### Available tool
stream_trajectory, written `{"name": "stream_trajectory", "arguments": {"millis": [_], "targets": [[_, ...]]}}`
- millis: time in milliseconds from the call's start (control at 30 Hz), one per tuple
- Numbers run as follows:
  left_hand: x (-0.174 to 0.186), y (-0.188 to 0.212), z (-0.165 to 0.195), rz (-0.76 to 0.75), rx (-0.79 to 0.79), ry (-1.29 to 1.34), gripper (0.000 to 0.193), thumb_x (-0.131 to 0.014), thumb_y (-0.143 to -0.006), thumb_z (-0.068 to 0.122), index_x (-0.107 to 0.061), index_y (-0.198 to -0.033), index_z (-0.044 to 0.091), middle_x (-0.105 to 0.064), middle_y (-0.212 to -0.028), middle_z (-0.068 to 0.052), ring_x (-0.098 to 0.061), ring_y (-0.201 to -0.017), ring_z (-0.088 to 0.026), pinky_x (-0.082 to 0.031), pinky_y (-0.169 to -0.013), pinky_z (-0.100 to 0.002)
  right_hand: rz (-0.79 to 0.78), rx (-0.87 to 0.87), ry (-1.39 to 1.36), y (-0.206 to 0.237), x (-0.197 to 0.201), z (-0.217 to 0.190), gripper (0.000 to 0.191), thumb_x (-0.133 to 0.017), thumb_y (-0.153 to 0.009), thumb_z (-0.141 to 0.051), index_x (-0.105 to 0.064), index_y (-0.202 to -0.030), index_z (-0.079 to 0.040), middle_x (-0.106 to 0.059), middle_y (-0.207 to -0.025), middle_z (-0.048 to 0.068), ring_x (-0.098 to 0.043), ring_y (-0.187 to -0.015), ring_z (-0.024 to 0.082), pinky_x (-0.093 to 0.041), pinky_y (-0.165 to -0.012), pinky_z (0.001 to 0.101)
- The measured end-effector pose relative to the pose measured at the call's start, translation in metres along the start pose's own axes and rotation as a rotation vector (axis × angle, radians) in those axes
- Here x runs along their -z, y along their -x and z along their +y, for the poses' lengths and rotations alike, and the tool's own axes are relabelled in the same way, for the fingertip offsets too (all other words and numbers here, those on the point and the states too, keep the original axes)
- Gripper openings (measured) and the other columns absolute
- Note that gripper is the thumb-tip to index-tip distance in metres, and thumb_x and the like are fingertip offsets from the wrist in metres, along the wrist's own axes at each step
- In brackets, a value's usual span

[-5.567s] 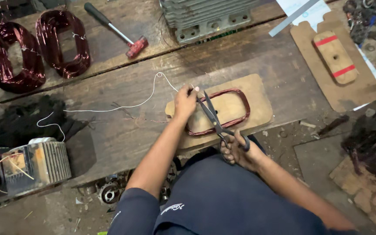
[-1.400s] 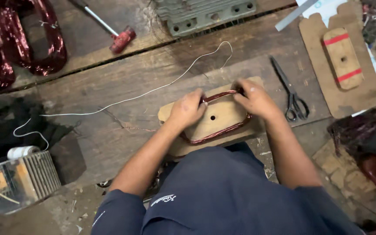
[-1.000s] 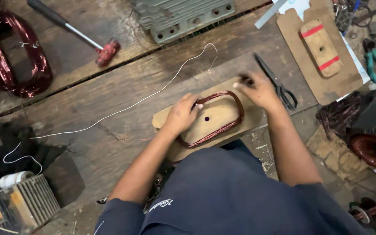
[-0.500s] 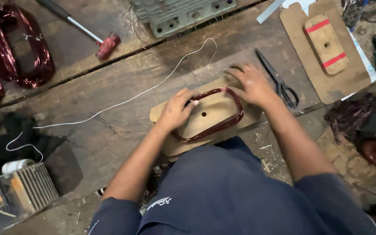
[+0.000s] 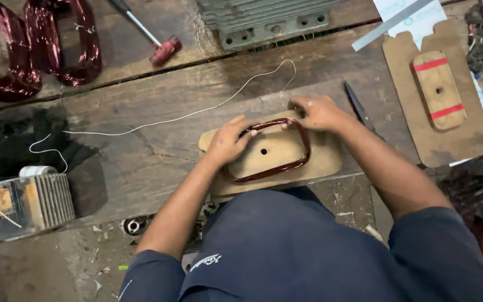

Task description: The person places a rectangular copper wire coil on a wooden form and ties it securely using a length of white string, wrapping and knotting the string around the coil by hand. They then lift the tied coil off the form, set it aside, stack the wooden form boards, and carry them across the workshop.

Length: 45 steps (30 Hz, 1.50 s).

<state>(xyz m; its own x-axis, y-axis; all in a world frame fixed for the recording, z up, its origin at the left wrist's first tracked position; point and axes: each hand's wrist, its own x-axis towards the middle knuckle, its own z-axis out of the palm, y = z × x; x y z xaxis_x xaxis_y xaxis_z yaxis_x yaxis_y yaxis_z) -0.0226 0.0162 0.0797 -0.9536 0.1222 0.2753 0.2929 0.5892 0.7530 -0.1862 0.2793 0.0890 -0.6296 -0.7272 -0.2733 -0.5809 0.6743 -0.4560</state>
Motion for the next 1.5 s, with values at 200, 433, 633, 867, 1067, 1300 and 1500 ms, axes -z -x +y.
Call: {"name": "stream_trajectory", "arguments": {"millis": [200, 433, 633, 867, 1067, 1300, 1500], "targets": [[-0.016, -0.006, -0.007, -0.119, 0.191, -0.037, 0.029, -0.068, -0.097, 0.026, -0.072, -0.121, 0.011, -0.071, -0.117, -0.019, -0.065, -0.113, -0.04, -0.053, -0.098, -0.044, 0.045, 0.043, -0.072, 0.008, 0.0, 0.039, 0.062, -0.076, -0.073, -0.057, -0.071, -0.117, -0.013, -0.074, -0.109, 0.015, -0.071, -0.101, 0.034, -0.054, -0.086, 0.0457], [-0.019, -0.018, 0.003, -0.086, 0.078, 0.03, 0.024, -0.067, -0.095, 0.019, -0.071, -0.116, 0.007, -0.071, -0.11, -0.016, -0.067, -0.103, -0.038, -0.054, -0.089, -0.043, 0.056, -0.104, -0.133, 0.033, 0.024, 0.09, 0.077, -0.084, -0.065, -0.06, -0.071, -0.123, -0.009, -0.072, -0.121, 0.017, -0.069, -0.111, 0.033, -0.052, -0.097, 0.0433], [-0.021, -0.023, -0.004, -0.153, 0.106, 0.086, 0.031, -0.066, -0.096, 0.018, -0.072, -0.126, 0.011, -0.072, -0.107, -0.014, -0.067, -0.102, -0.036, -0.054, -0.09, -0.043, 0.099, -0.395, -0.276, 0.098, 0.064, 0.178, 0.081, -0.09, -0.065, -0.046, -0.067, -0.132, -0.006, -0.068, -0.13, 0.019, -0.064, -0.118, 0.032, -0.049, -0.101, 0.0427], [-0.037, -0.043, -0.005, -0.149, 0.08, -0.031, 0.027, -0.067, -0.095, 0.018, -0.071, -0.119, 0.006, -0.068, -0.101, -0.017, -0.065, -0.096, -0.038, -0.052, -0.086, -0.044, 0.535, -0.69, -0.532, 0.252, 0.068, 0.265, 0.061, -0.088, -0.077, -0.038, -0.072, -0.122, 0.0, -0.072, -0.107, 0.014, -0.066, -0.096, 0.023, -0.053, -0.084, 0.0394], [-0.035, -0.051, 0.014, -0.164, 0.119, -0.015, 0.024, -0.066, -0.093, 0.018, -0.07, -0.113, 0.004, -0.066, -0.096, -0.018, -0.065, -0.09, -0.037, -0.053, -0.082, -0.044, 1.008, -0.979, -0.549, 0.294, 0.046, 0.276, 0.055, -0.093, -0.083, -0.038, -0.071, -0.113, 0.002, -0.07, -0.098, 0.007, -0.063, -0.086, 0.017, -0.053, -0.076, 0.0338], [-0.043, -0.054, 0.006, -0.134, 0.061, -0.051, 0.028, -0.067, -0.095, 0.021, -0.071, -0.118, 0.005, -0.071, -0.108, -0.019, -0.067, -0.103, -0.04, -0.053, -0.093, -0.045, 1.06, -0.826, -0.329, 0.272, 0.07, 0.307, 0.043, -0.088, -0.096, -0.034, -0.07, -0.109, 0.003, -0.07, -0.109, 0.015, -0.062, -0.095, 0.024, -0.051, -0.085, 0.0378], [-0.033, -0.066, -0.008, -0.083, 0.017, -0.195, 0.032, -0.069, -0.091, 0.024, -0.073, -0.117, 0.007, -0.07, -0.113, -0.021, -0.065, -0.11, -0.042, -0.051, -0.094, -0.048, 0.988, -0.643, 0.36, 0.201, 0.042, 0.245, 0.044, -0.073, -0.093, -0.023, -0.063, -0.127, 0.003, -0.057, -0.139, 0.029, -0.053, -0.131, 0.051, -0.041, -0.111, 0.0572]]}}
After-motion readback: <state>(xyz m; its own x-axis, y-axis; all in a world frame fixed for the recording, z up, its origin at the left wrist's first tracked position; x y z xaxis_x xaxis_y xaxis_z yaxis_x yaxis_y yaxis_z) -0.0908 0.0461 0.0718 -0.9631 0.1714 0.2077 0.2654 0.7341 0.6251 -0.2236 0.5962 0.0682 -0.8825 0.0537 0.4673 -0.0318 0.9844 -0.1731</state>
